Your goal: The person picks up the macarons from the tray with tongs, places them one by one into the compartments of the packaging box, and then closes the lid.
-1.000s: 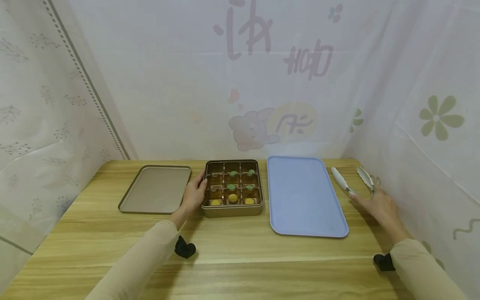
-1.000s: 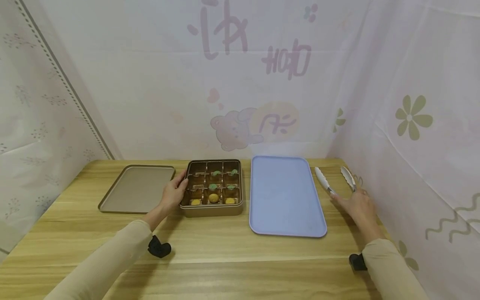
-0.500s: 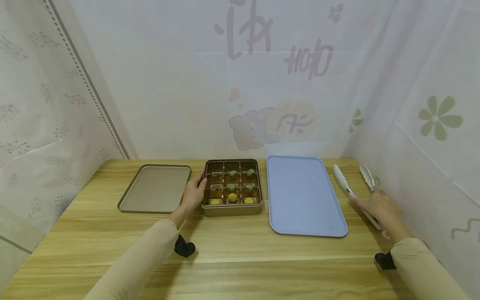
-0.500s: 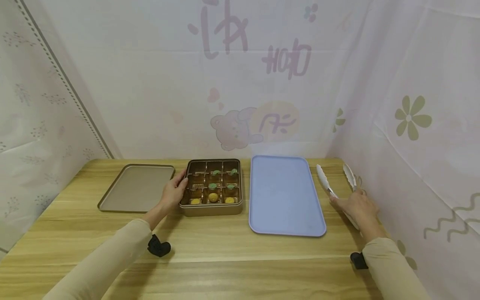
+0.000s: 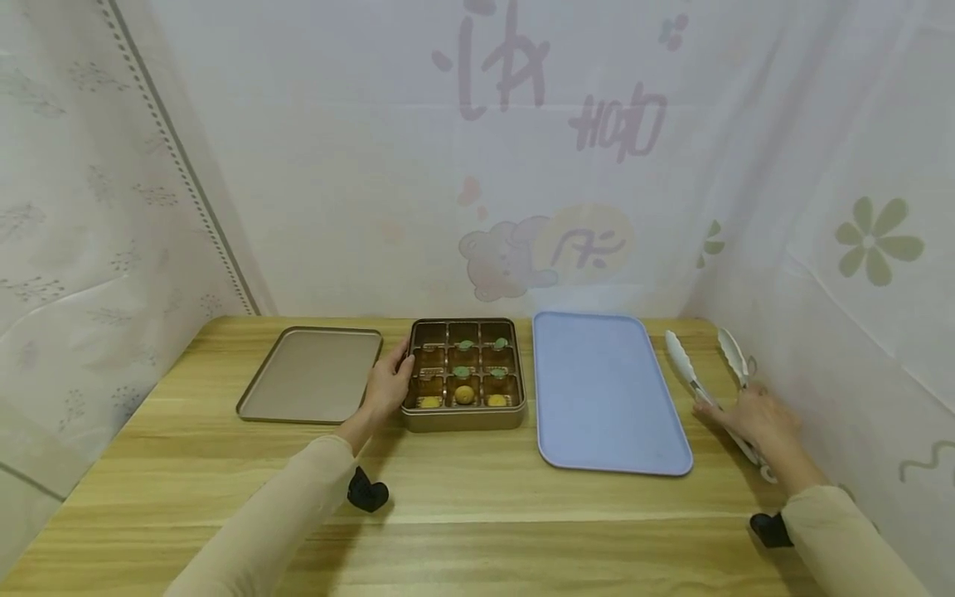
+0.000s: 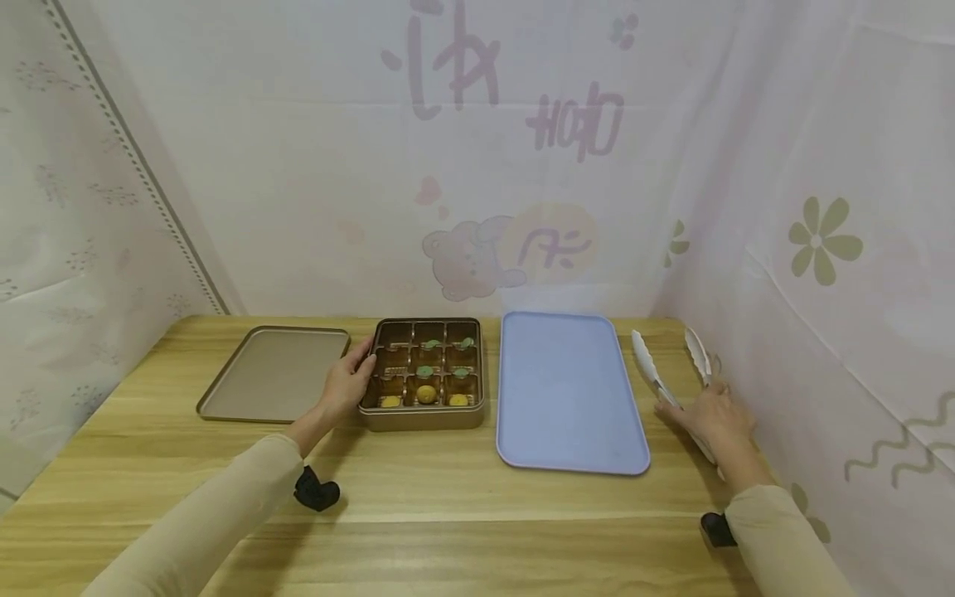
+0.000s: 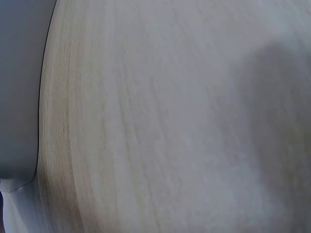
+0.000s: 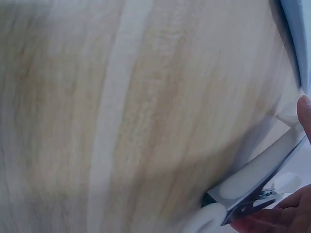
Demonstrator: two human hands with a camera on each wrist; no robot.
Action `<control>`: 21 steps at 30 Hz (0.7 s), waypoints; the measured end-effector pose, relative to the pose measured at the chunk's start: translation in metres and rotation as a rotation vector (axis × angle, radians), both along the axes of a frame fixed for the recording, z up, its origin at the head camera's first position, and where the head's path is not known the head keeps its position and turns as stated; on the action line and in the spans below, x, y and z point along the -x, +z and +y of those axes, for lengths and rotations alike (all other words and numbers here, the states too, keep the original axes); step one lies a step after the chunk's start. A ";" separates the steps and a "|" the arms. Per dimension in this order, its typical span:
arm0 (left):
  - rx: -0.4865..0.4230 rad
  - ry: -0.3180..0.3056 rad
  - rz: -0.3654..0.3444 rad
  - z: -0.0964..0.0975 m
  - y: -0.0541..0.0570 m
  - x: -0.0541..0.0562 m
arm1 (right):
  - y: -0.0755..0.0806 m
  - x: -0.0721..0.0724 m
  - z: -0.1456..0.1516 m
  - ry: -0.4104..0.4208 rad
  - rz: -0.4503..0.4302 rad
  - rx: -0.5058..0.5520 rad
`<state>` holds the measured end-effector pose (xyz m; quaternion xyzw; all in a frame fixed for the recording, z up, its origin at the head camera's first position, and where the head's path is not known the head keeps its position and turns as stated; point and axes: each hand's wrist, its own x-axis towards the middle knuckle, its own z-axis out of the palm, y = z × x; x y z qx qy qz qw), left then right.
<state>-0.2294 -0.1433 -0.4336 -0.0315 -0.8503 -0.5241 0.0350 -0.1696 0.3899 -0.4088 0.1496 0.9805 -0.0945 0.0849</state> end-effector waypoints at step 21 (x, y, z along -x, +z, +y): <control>-0.028 -0.074 -0.023 -0.012 0.009 -0.003 | 0.025 0.006 -0.096 0.533 0.526 -0.023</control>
